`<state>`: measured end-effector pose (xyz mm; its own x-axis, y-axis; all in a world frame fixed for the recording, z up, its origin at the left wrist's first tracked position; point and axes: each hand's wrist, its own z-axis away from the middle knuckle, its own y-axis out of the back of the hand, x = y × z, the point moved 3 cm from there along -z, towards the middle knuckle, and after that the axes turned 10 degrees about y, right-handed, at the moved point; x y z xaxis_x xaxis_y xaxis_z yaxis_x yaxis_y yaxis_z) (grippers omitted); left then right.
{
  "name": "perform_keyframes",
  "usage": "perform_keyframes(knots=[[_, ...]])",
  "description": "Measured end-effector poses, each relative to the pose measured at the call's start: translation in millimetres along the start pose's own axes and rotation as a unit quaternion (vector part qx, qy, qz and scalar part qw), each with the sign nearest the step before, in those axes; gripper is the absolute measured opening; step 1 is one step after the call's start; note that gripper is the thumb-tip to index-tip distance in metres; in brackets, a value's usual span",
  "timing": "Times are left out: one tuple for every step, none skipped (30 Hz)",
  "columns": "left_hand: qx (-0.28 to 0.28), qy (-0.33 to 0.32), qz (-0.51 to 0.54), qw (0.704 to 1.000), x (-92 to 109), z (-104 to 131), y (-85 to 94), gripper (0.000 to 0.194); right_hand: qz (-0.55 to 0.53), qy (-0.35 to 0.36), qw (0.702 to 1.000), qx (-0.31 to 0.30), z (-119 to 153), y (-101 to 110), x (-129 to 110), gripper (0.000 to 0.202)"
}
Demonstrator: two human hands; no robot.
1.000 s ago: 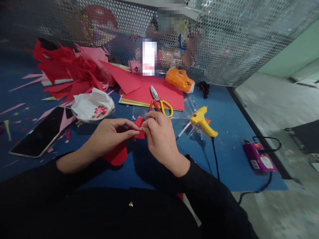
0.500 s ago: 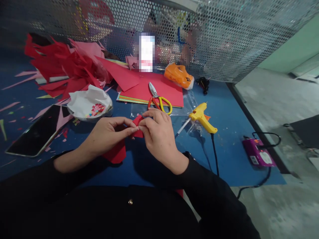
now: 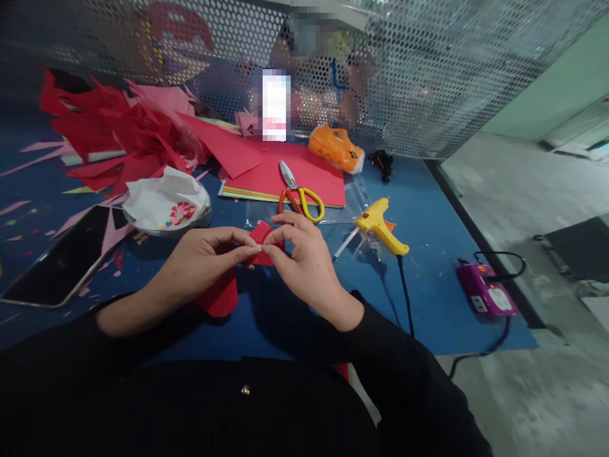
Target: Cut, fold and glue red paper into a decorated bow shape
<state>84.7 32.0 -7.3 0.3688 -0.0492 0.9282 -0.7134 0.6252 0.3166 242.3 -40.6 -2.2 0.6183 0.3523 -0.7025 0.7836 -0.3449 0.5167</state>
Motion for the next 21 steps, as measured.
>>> perform_keyframes(knots=[[0.0, -0.002, -0.002, 1.0, -0.3, -0.1, -0.1, 0.021, -0.002, 0.001, 1.0, -0.003, 0.0, 0.1, -0.4, 0.008], [-0.001, -0.004, -0.003, 1.0, -0.7, -0.3, -0.2, 0.021, -0.004, 0.002, 1.0, -0.006, 0.1, 0.2, -0.9, 0.008], [-0.002, -0.005, -0.004, 1.0, -1.0, -0.5, -0.3, 0.021, -0.007, 0.002, 1.0, -0.01, 0.2, 0.3, -1.3, 0.008], [-0.002, -0.005, -0.005, 1.0, -1.4, -0.8, -0.5, 0.021, -0.01, 0.0, 1.0, -0.013, 0.2, 0.5, -1.6, 0.008], [-0.003, -0.004, -0.005, 1.0, -1.6, -1.0, -0.7, 0.021, -0.013, -0.003, 1.0, -0.017, 0.1, 0.8, -1.6, 0.008], [-0.003, -0.003, -0.004, 1.0, -1.8, -1.1, -0.7, 0.021, -0.015, -0.007, 1.0, -0.019, 0.0, 1.4, -1.4, 0.009], [-0.001, -0.001, -0.001, 1.0, -1.9, -1.2, -0.7, 0.021, -0.019, -0.013, 1.0, -0.018, -0.3, 2.1, -0.9, 0.009], [0.0, 0.003, 0.003, 1.0, -1.9, -1.2, -0.6, 0.02, -0.022, -0.019, 0.999, -0.016, -0.7, 3.1, -0.2, 0.009], [0.003, 0.006, 0.005, 1.0, -1.9, -1.1, -0.5, 0.02, -0.026, -0.026, 0.999, -0.012, -1.1, 4.1, 0.7, 0.009], [0.006, 0.009, 0.005, 1.0, -1.9, -1.1, -0.4, 0.02, -0.03, -0.034, 0.999, -0.008, -1.6, 5.1, 1.8, 0.008], [0.009, 0.012, 0.005, 1.0, -2.0, -1.1, -0.3, 0.02, -0.035, -0.042, 0.999, -0.005, -2.1, 5.9, 3.0, 0.007], [0.011, 0.014, 0.004, 1.0, -2.1, -1.1, -0.4, 0.021, -0.038, -0.049, 0.998, -0.001, -2.5, 6.5, 4.0, 0.007], [0.013, 0.015, 0.007, 1.0, -2.3, -1.4, -0.4, 0.022, -0.042, -0.053, 0.998, 0.001, -2.8, 6.7, 4.9, 0.006], [0.015, 0.015, 0.012, 1.0, -2.7, -1.7, -0.5, 0.022, -0.045, -0.055, 0.997, 0.002, -2.9, 6.5, 5.4, 0.006], [0.019, 0.015, 0.02, 1.0, -3.1, -2.1, -0.5, 0.023, -0.048, -0.055, 0.997, 0.002, -2.9, 6.0, 5.7, 0.007], [0.026, 0.016, 0.028, 0.999, -3.6, -2.6, -0.2, 0.023, -0.05, -0.054, 0.997, 0.003, -2.8, 5.2, 5.7, 0.007], [0.036, 0.019, 0.035, 0.999, -4.2, -3.0, 0.1, 0.023, -0.051, -0.052, 0.997, 0.004, -2.5, 4.4, 5.5, 0.007], [0.046, 0.024, 0.04, 0.998, -4.9, -3.3, 0.5, 0.024, -0.052, -0.05, 0.997, 0.005, -2.1, 3.5, 5.2, 0.008], [0.053, 0.029, 0.045, 0.997, -5.3, -3.5, 0.7, 0.025, -0.052, -0.047, 0.998, 0.007, -1.6, 2.6, 4.9, 0.008], [0.055, 0.034, 0.05, 0.997, -5.5, -3.6, 0.6, 0.027, -0.051, -0.044, 0.998, 0.009, -1.2, 1.9, 4.5, 0.008], [0.051, 0.039, 0.056, 0.996, -5.5, -3.5, 0.1, 0.03, -0.048, -0.039, 0.998, 0.012, -0.9, 1.2, 4.1, 0.008]])
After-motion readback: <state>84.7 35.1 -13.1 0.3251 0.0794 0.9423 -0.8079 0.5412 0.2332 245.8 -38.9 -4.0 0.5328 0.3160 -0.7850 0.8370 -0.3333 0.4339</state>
